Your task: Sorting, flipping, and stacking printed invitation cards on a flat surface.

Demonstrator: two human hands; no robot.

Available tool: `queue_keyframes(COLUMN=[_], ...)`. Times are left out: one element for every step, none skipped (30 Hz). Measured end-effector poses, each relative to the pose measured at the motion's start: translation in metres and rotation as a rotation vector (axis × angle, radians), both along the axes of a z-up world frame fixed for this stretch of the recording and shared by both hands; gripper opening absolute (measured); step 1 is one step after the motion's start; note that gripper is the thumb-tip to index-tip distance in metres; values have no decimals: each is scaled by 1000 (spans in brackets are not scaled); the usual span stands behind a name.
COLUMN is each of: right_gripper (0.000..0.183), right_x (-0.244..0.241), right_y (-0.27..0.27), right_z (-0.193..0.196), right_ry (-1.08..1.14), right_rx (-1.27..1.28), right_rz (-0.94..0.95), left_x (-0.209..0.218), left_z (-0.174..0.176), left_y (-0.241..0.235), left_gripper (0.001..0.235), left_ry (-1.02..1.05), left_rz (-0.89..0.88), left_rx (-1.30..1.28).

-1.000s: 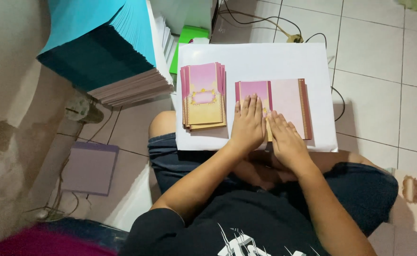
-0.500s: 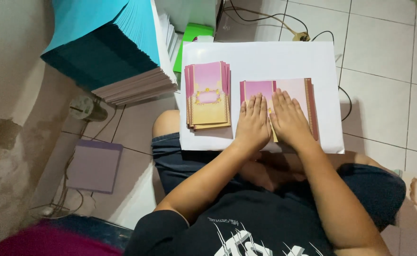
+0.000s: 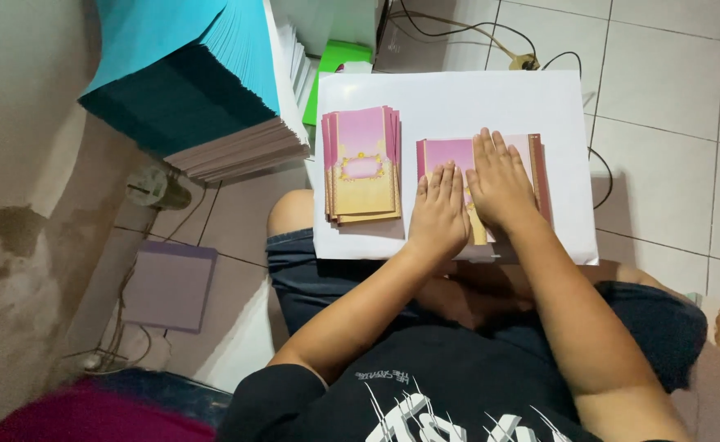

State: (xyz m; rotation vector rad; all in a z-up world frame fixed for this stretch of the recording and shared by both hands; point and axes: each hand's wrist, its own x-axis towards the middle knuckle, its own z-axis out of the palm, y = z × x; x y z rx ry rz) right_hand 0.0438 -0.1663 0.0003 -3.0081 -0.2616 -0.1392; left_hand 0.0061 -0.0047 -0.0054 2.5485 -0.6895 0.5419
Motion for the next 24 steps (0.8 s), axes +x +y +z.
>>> queue_keyframes(right_gripper=[67,68,68,68,68,68,68,65,62,62,60,58,58,57,55,55,57,59,59,59,60,60,61,62], right_x=[-11,-22,-32,-46,-61,-80,-89,-96,-104,-103,-103,-102,-103,-101,-98,-97,-96,-98,-101,-101,-101,-100,-99,-100], right_y=[0,0,0,1,2,3,-3,-9,-15,-24,-33,-39,-42,-44,-46,-43,-41,-38,-32,-28,-24,-24,-24,-24], right_z=[-5,-10,-15,-12,-10,-8,-8,-6,-5,-5,-5,-6,-8,-9,-10,-7,-4,-3,4,12,21,23,26,28], right_ry=[-4,-18,-33,-36,-19,3,5,37,69,65,71,81,83,108,133,132,154,181,185,205,226,225,216,209], right_rx=[4,-12,-28,-28,-48,-68,-68,52,172,170,270,372,373,405,436,437,385,333,334,298,262,260,220,181], right_rz=[1,-4,-9,-10,-17,-28,-33,-46,-58,-58,-129,-194,-188,-216,-243,-229,-248,-274,-266,-284,-302,-298,-320,-344], left_x=[-1,0,0,2,3,1,-4,-6,-8,-11,-15,-19,-29,-38,-46,-45,-44,-45,-51,-53,-55,-47,-38,-31], left_z=[-3,-5,-7,-9,-11,-14,-9,-3,4,8,12,15,21,28,35,18,2,-17,-11,-4,3,6,9,10], left_y=[0,0,0,-2,-3,-5,-4,-4,-4,-3,-2,3,12,21,30,31,31,32,38,41,44,49,53,57], left_gripper=[59,59,60,60,61,63,63,60,58,58,63,69,69,80,90,90,105,120,120,91,64,64,82,103], left_ry=[-4,-8,-12,-15,-7,5,6,11,14,11,10,14,16,11,7,6,48,96,101,28,-47,-47,-168,-286], left_rz=[1,3,4,3,4,1,-5,-35,-65,-66,-143,-213,-208,-252,-295,-281,-312,-350,-342,-343,-343,-338,-272,-206], left_rx=[4,-3,-9,-9,-1,7,7,56,104,103,115,131,132,233,333,335,358,380,382,269,157,156,48,-59])
